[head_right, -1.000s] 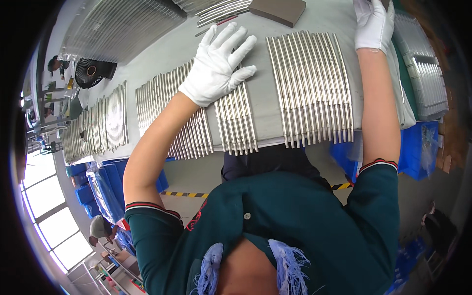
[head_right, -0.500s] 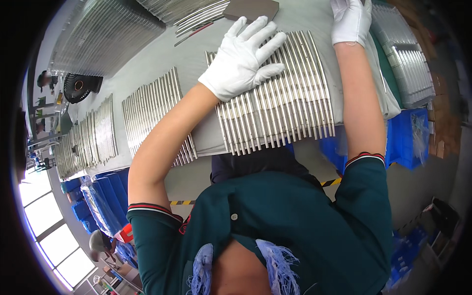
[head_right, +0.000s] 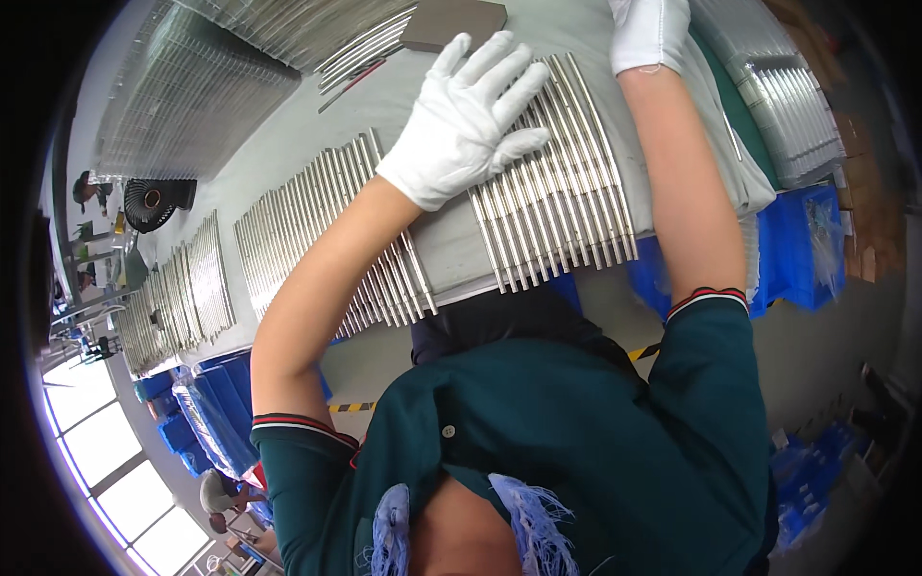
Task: The recorder is seen inspecting and aligning numerous thin metallic rods on a workbench in a manufacturing setting.
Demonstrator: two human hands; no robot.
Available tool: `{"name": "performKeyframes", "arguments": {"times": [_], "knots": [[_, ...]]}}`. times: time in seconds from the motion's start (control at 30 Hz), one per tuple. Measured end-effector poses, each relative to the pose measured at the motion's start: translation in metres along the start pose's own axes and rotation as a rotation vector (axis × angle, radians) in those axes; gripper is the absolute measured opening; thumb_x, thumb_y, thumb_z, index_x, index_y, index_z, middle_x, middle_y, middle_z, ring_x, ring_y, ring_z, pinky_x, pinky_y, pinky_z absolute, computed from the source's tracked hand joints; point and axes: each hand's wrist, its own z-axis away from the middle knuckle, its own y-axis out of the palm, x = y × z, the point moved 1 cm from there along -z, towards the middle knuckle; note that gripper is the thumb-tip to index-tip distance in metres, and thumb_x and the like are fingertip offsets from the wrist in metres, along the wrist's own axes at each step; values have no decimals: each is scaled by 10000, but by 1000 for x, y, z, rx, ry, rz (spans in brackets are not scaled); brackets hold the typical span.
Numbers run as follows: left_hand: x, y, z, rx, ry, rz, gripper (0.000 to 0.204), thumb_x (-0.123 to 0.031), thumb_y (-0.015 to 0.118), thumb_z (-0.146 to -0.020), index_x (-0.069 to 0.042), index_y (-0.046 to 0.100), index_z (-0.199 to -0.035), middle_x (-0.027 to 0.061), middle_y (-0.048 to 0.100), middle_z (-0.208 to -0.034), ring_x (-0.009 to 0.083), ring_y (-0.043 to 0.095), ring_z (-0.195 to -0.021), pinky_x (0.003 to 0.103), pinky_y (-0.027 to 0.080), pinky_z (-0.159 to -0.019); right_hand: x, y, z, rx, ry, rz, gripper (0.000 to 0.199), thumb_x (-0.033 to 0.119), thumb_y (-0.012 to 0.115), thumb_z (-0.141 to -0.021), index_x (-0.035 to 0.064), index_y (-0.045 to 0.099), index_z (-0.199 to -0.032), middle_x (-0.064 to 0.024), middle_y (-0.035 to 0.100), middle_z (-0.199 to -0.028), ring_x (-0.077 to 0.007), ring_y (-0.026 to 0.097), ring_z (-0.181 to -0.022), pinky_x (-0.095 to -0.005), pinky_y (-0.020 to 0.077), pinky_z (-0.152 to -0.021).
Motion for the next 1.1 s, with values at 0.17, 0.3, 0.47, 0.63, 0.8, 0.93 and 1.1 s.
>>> {"name": "performKeyframes", "arguments": {"times": [0.17,0.3,0.47,0.63,0.8,0.93,1.1], "knots": [[-14,40,-35,-132,-105,26,609,-506,474,-982,-15,562,-1332,195,556,-1365,375,449,-1352,549,304,-1130,-1,-6,-10,73,-41,-64,434,77,576,-969,50,484,-1393,-97,601,-1285,-222,605,-1137,-333,505,-962],[-13,41,-29,-89,-104,80,576,-469,413,-1011,-38,544,-1368,205,528,-1402,391,429,-1369,566,289,-1134,-1,-3,-6,66,-7,-87,433,67,562,-973,40,477,-1397,-112,596,-1296,-238,598,-1160,-346,497,-985],[2,17,4,43,-84,47,577,-458,421,-1015,-51,502,-1417,211,488,-1437,398,401,-1390,576,263,-1149,3,0,-1,15,26,-43,423,86,584,-967,61,489,-1378,-89,602,-1263,-219,600,-1121,-336,498,-950],[16,-2,35,148,-97,21,613,-491,405,-1014,-46,491,-1427,218,470,-1451,414,380,-1402,579,233,-1165,-1,-5,-3,-15,30,8,388,112,610,-960,90,513,-1336,-58,611,-1191,-196,600,-1056,-335,497,-909],[15,2,30,148,-92,45,635,-524,402,-1006,-62,491,-1432,219,459,-1460,414,371,-1409,576,230,-1166,-2,-1,1,4,29,15,382,111,610,-960,91,518,-1330,-54,606,-1196,-194,599,-1055,-332,505,-900],[0,20,1,87,-71,99,627,-522,390,-1010,-65,499,-1424,213,459,-1461,403,363,-1414,564,239,-1167,-5,-7,-3,18,20,26,392,107,607,-961,84,515,-1342,-57,606,-1206,-195,602,-1060,-328,509,-902],[-9,36,-23,70,-59,151,598,-489,371,-1023,-58,500,-1417,209,462,-1460,390,361,-1416,554,248,-1166,-11,-7,-6,55,9,-14,421,108,613,-958,75,505,-1364,-65,609,-1212,-197,604,-1069,-332,509,-918]]}}
